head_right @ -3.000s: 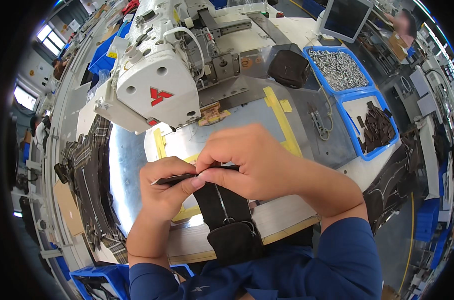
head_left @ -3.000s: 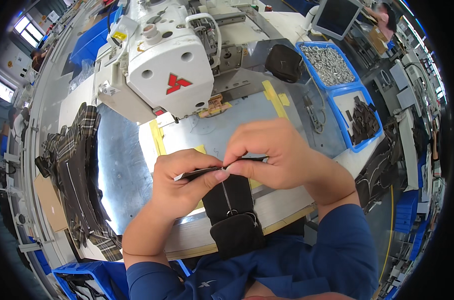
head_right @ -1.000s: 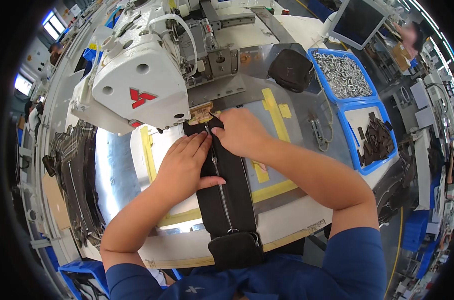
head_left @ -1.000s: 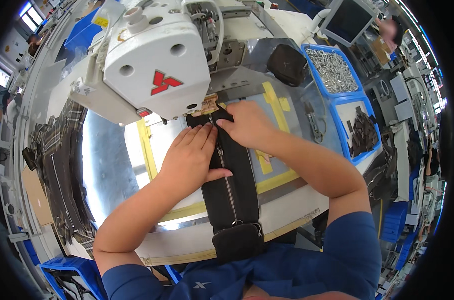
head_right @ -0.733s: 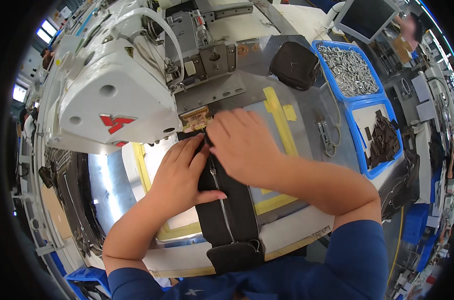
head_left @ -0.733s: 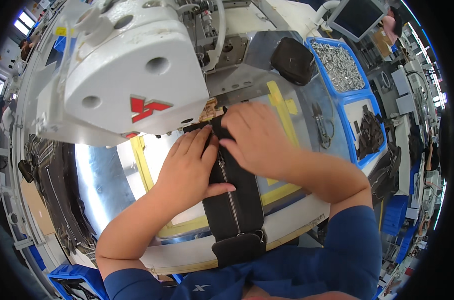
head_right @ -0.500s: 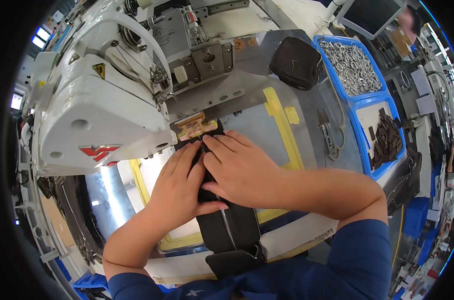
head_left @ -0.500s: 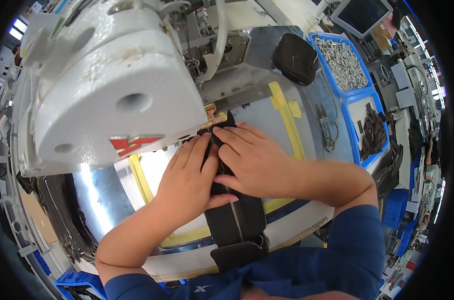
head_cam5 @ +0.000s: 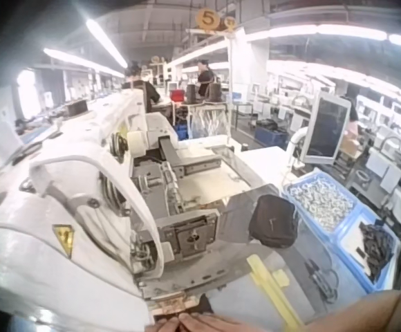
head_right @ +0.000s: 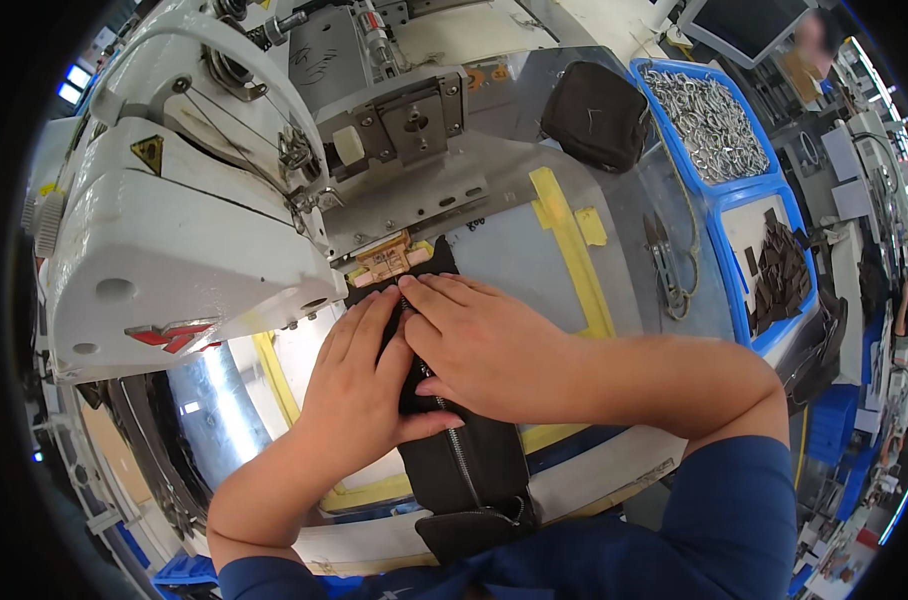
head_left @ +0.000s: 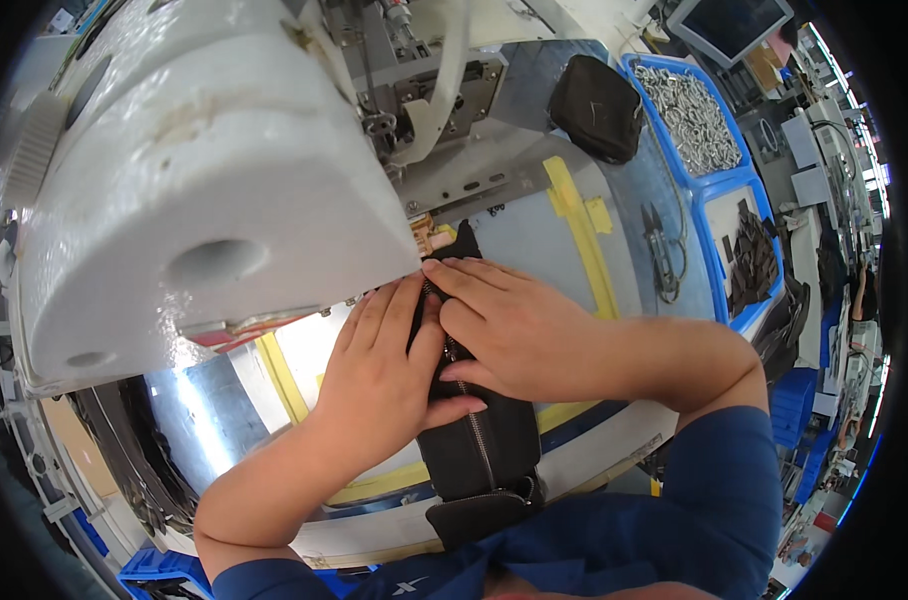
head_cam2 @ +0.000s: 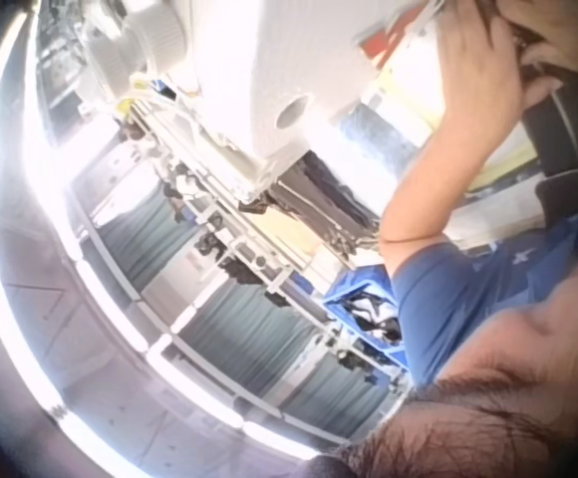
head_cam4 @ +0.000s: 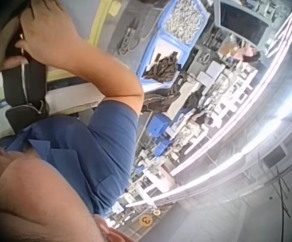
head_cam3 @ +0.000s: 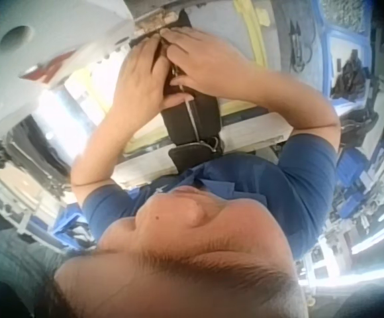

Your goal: The person sews zippers onto small fabric pouches using an industrial sewing machine. They align the zipper with the pouch edge, feed it through the machine, and then trim excess thread. The person handles multiple pouches, including plaid and solid black ones, and places finished items into a blue bin.

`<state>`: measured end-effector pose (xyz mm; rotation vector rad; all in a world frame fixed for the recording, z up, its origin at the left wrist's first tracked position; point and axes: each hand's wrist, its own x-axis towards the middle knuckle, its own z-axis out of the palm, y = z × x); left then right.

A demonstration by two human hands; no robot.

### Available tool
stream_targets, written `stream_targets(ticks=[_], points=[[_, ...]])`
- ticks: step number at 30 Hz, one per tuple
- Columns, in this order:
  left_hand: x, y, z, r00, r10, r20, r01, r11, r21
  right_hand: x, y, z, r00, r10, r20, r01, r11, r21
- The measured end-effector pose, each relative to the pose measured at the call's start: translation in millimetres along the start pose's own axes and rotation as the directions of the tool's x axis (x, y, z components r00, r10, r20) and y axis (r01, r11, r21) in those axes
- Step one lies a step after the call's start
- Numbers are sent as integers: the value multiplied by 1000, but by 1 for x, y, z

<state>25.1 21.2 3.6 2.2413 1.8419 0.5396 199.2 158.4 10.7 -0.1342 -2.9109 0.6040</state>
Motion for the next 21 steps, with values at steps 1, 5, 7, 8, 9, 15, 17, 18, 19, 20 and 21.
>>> stream_targets(ticks=[1,5,7,8,9,15,17,18,19,20,21], points=[[0,0,0,1000,0,-3,0,1000,-4,0,0,0,1000,-6,-9,6,1000,5],[1,2,-3,1000,-15,-5,15,1000,-25,0,1,-2,1000,-14,7,14,1000,8],[2,2,-3,1000,-22,-3,22,999,-26,0,2,0,1000,-14,13,14,1000,13],[2,2,-3,1000,-27,-2,27,999,-26,0,3,-1,1000,-20,18,20,1000,11],[2,2,-2,1000,-27,-2,27,999,-27,0,3,-2,999,-24,23,23,1000,10],[1,2,-1,999,-36,-4,36,999,-27,1,5,-1,998,-55,39,54,998,31],[0,2,-1,999,-35,-7,35,999,-15,0,4,0,998,-63,30,63,998,23],[-1,2,0,999,-33,-11,33,999,-15,0,5,1,997,-68,19,68,998,17],[-1,2,0,999,-30,-14,30,999,-14,0,5,2,997,-72,8,72,997,10],[-2,1,1,1000,-26,-16,26,1000,-13,0,5,2,997,-78,20,77,997,15],[0,1,2,1000,-26,-17,26,1000,-8,0,6,-2,997,-75,31,75,997,10]])
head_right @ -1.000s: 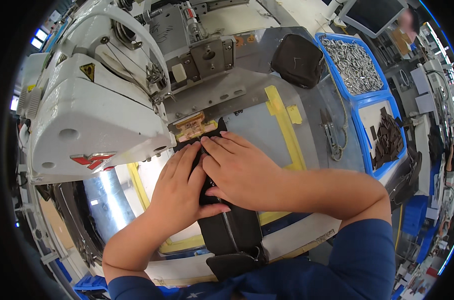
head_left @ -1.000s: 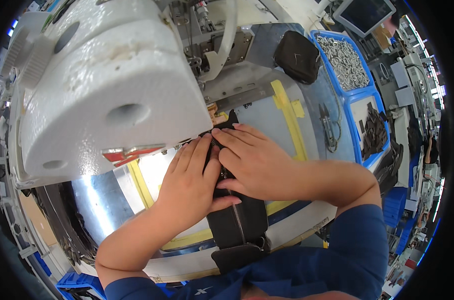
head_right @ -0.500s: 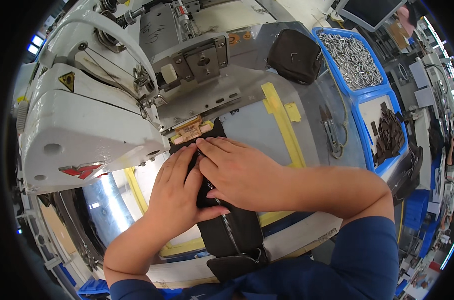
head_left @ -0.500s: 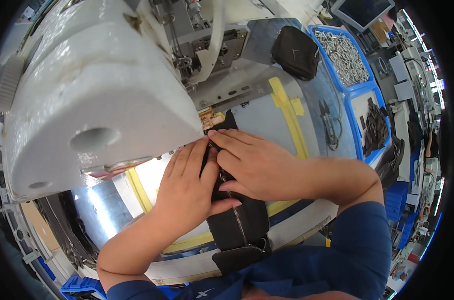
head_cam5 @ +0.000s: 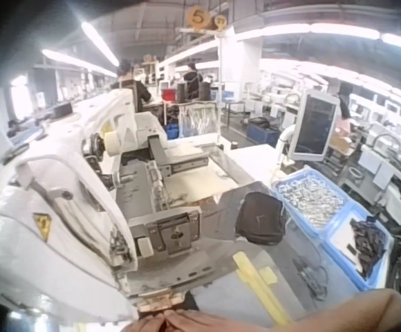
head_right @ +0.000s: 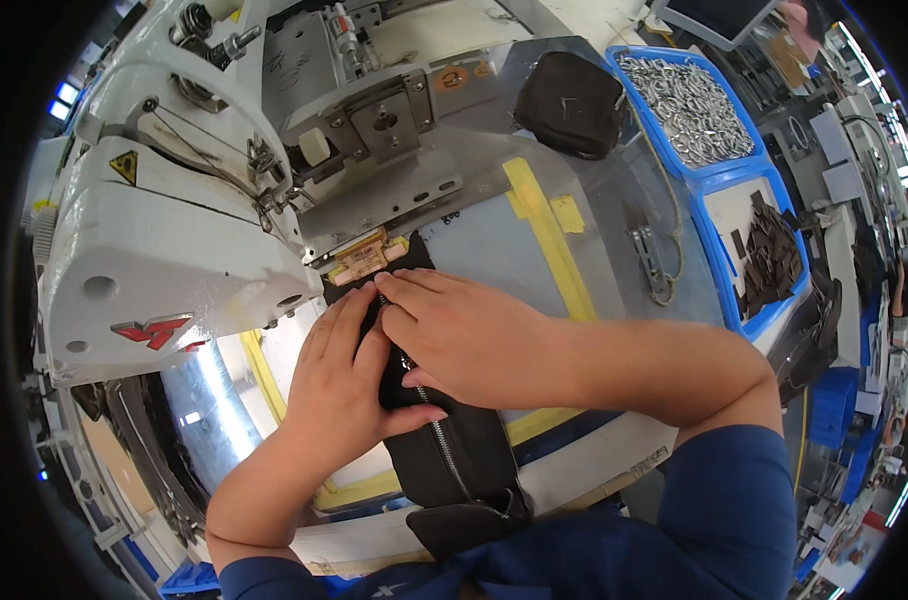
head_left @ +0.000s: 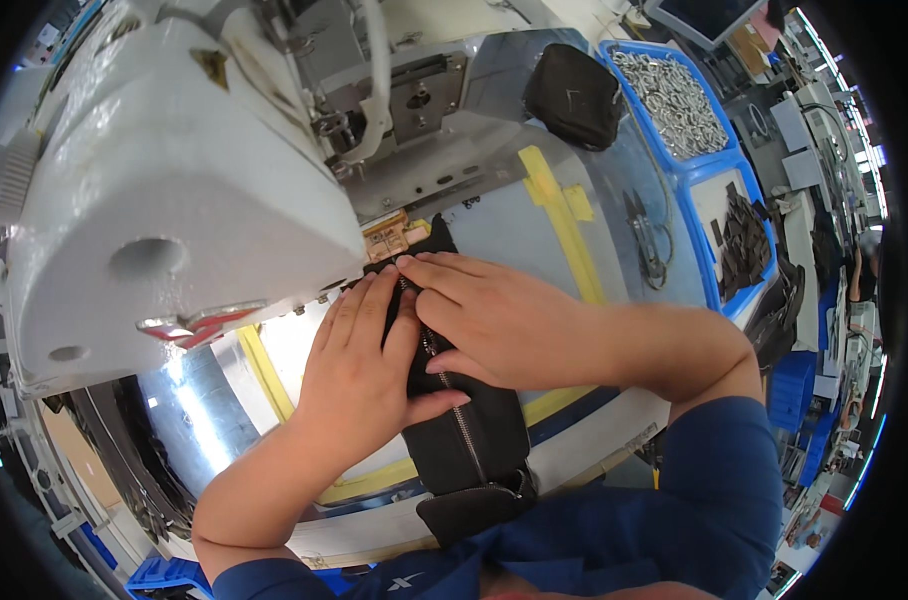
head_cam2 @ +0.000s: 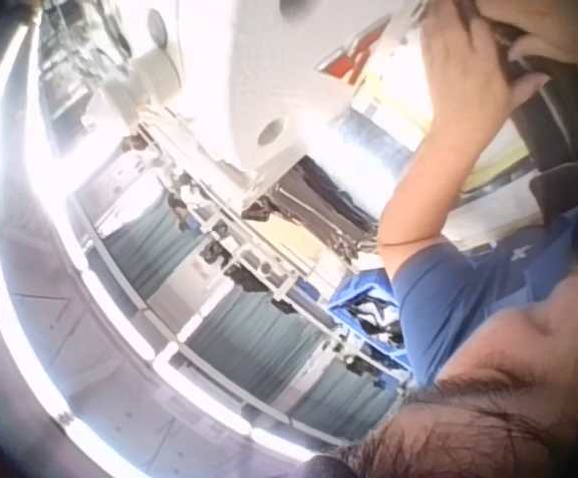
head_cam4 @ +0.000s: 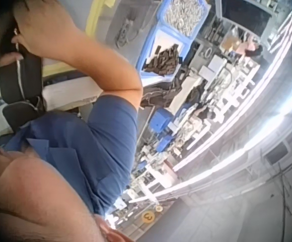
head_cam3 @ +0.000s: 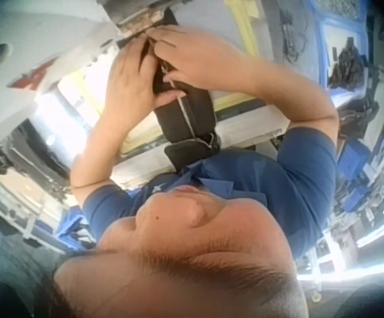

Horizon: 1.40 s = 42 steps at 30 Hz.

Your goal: The person sews zippers onto small fabric pouches using an industrial sewing machine. They align the zipper with the pouch edge, feed it through the machine, and then trim excess thread. The person handles multiple pouches, including plaid and solid black ones, and places finished items into a blue bin.

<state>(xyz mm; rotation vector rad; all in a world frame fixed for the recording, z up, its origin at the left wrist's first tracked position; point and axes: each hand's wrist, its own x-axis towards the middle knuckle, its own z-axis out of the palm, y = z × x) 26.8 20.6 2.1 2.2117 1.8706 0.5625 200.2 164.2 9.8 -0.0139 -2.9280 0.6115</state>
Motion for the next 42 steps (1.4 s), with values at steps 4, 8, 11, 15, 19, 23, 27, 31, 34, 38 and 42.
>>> stream_targets(ticks=[4,8,11,15,19,23,27,31,34,38,42], points=[[2,-1,2,999,30,13,-30,999,15,-5,7,6,993,6,-119,-2,999,39],[-7,0,8,999,28,-26,-26,995,97,-25,4,-33,986,161,-49,-158,986,55],[-3,5,6,1000,2,11,-4,992,129,-52,8,-69,933,344,-107,-349,936,-32],[-1,10,4,1000,3,12,-5,990,143,-129,53,-103,666,660,-349,-701,713,11],[-2,12,4,1000,8,2,-8,991,133,-234,101,-126,287,855,-432,-947,320,4],[-2,11,0,1000,-2,-2,3,993,114,-285,128,-110,168,933,-317,-978,198,66],[-1,9,0,1000,15,-10,-14,994,108,-300,140,-101,150,919,-365,-978,193,84],[-7,5,3,998,30,-51,-24,992,127,-257,123,-110,242,871,-427,-970,232,-77],[-11,2,4,994,82,-78,-68,984,167,-164,76,-115,347,767,-540,-888,454,75],[-14,2,3,995,86,-59,-74,979,188,-44,21,-91,693,655,-301,-552,750,364],[-7,1,0,994,84,-70,-77,992,98,11,22,-48,931,242,-273,-230,970,76]])
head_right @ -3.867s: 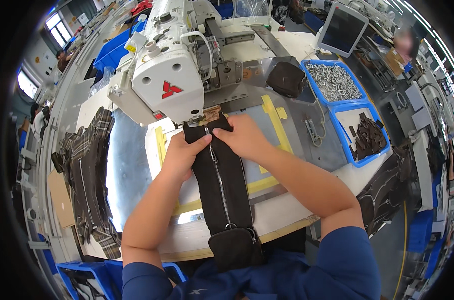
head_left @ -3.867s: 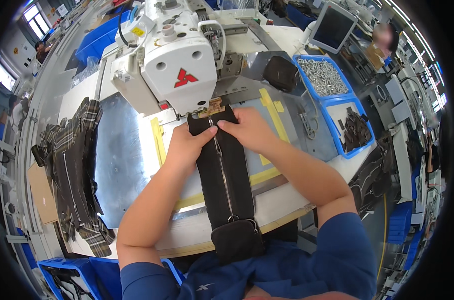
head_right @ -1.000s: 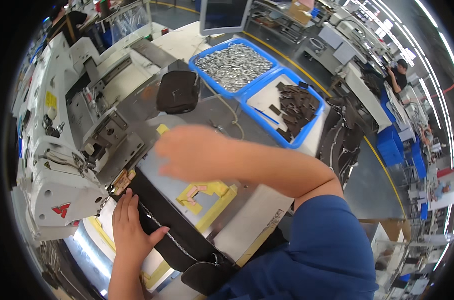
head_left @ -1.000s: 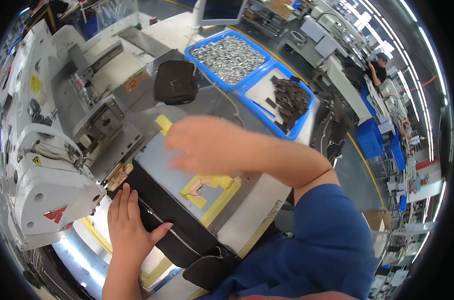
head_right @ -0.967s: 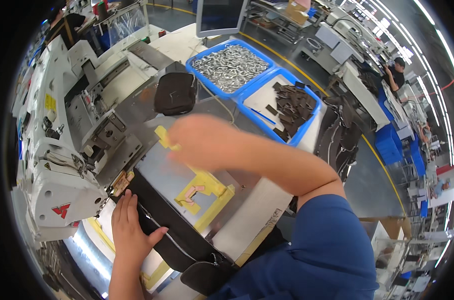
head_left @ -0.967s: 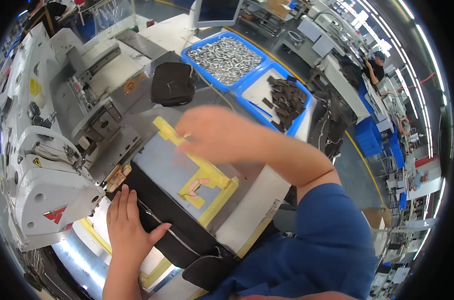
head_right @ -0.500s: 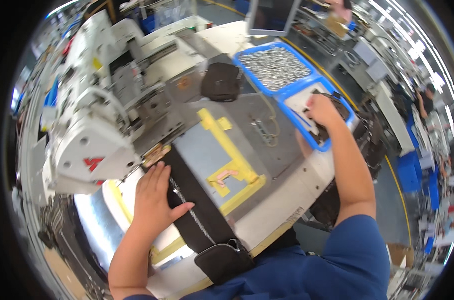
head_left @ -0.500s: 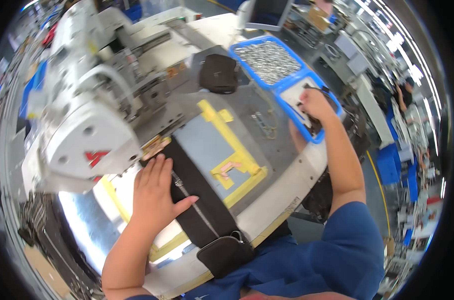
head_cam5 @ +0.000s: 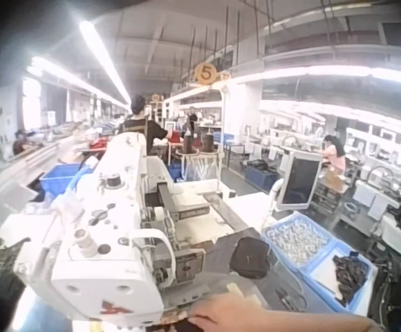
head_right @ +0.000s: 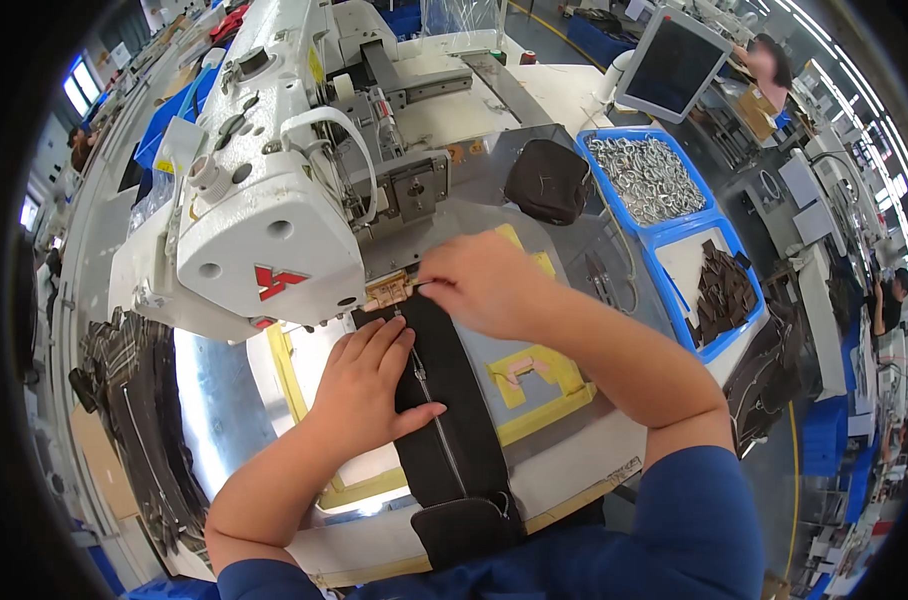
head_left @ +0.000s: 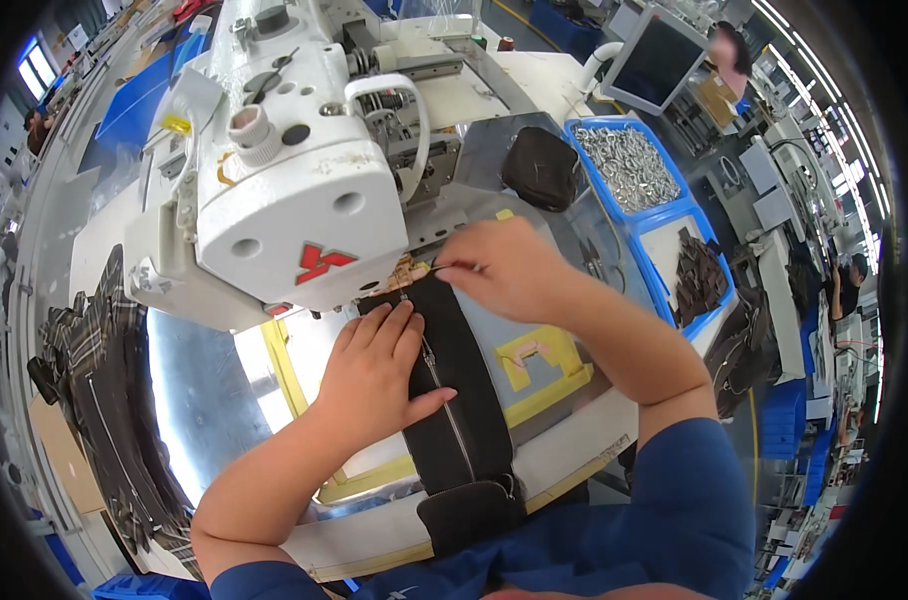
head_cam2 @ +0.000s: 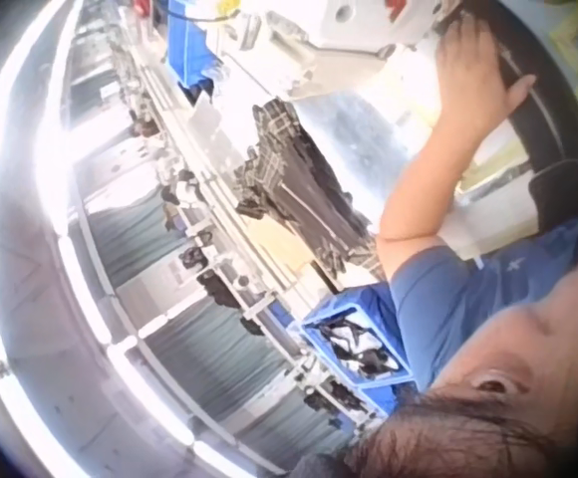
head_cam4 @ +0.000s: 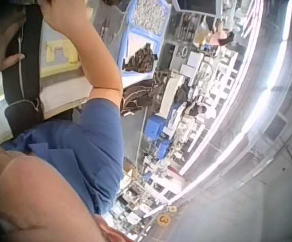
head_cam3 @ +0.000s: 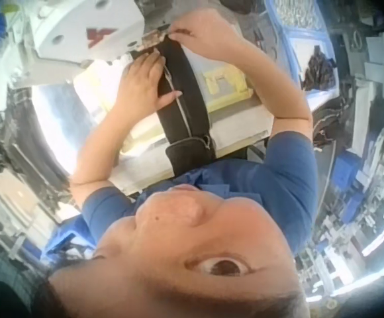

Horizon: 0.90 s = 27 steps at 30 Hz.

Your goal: The person sews zippers onto small fabric pouches using an industrial sewing machine. They align the zipper with the pouch edge, feed it through the machine, and then trim excess thread. The person handles multiple pouches, including plaid and solid black ones, and places finished items into a blue bin.

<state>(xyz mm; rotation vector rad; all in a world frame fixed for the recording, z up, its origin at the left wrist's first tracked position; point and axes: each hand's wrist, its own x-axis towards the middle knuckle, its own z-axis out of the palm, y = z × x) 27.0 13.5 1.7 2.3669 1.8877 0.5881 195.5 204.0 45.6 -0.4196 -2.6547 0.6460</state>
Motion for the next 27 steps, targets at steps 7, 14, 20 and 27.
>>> stream_targets(ticks=[7,14,20,27], points=[[2,-2,-6,999,-36,10,36,998,-60,-2,6,38,997,-20,-74,25,998,61],[1,-2,-4,999,-38,32,39,999,-35,-6,6,45,998,-29,-53,32,998,62],[2,0,-5,998,-46,49,48,999,-26,-7,8,45,997,-31,-70,35,998,52],[3,-1,-2,999,-33,16,33,999,-36,-8,6,46,994,-62,-95,65,997,31]])
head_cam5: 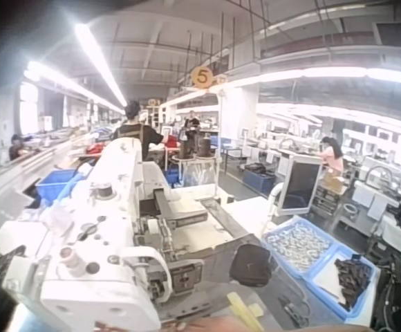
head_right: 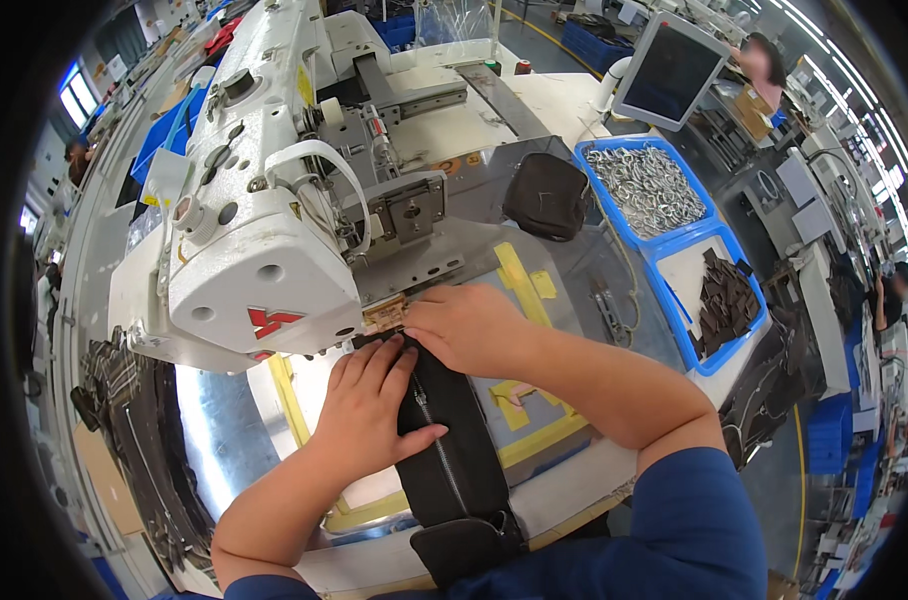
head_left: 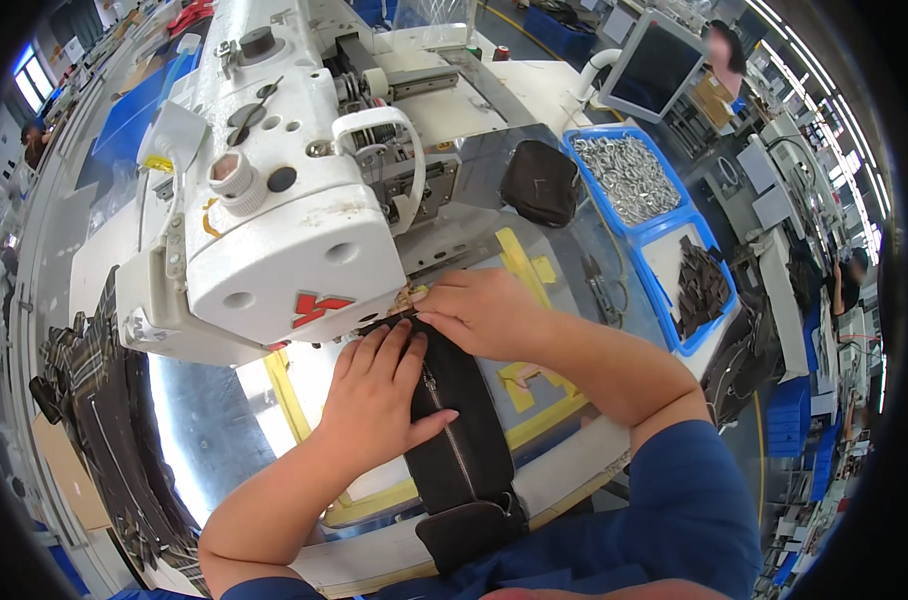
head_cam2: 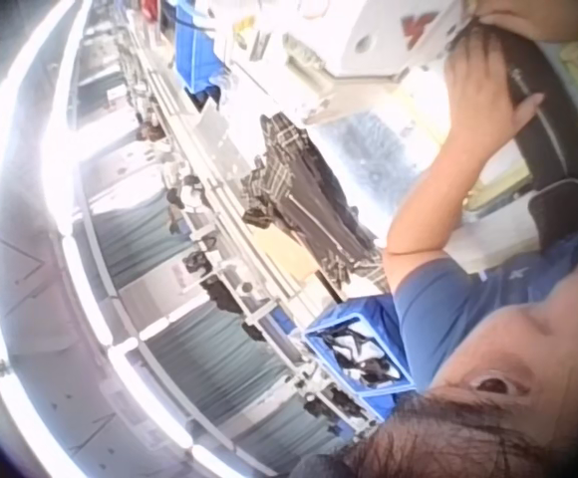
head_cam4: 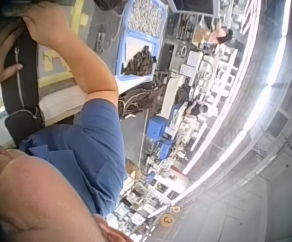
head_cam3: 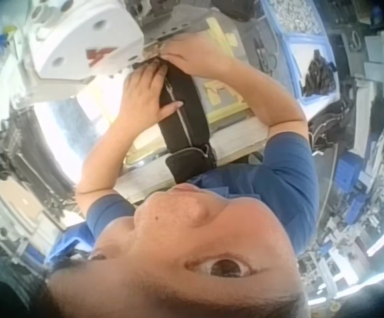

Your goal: The person sews zippers onto small fabric pouches using an industrial sewing machine. They align the zipper with the pouch edge, feed it through the machine, and then trim excess thread. The person handles multiple pouches, including plaid and solid black ones, and places finished items into a blue bin.

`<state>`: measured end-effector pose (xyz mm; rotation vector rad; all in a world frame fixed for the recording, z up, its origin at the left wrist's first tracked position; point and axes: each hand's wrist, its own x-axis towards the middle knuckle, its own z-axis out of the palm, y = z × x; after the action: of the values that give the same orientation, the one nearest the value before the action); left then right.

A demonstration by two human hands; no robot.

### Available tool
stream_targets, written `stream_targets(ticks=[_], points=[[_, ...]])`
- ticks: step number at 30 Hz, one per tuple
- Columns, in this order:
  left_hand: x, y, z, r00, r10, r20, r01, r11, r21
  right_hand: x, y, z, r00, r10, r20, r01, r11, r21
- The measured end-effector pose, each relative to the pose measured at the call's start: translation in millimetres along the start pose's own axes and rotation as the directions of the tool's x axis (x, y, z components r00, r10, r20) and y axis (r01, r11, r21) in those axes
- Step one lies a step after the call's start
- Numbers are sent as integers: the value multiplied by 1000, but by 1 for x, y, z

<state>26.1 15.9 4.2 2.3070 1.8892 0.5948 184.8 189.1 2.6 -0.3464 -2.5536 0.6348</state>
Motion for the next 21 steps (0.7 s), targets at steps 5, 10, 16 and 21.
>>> stream_targets(ticks=[5,10,16,21], points=[[-1,0,1,1000,7,16,-7,999,32,-1,3,0,999,-30,26,31,998,-55],[-5,2,2,999,34,4,-34,997,70,-2,6,2,998,-47,41,52,990,-131],[-10,3,3,997,83,1,-82,989,125,0,3,-2,995,-92,43,97,987,-125],[-11,2,5,994,103,-33,-99,991,89,-1,0,4,984,-176,19,177,973,-145]])
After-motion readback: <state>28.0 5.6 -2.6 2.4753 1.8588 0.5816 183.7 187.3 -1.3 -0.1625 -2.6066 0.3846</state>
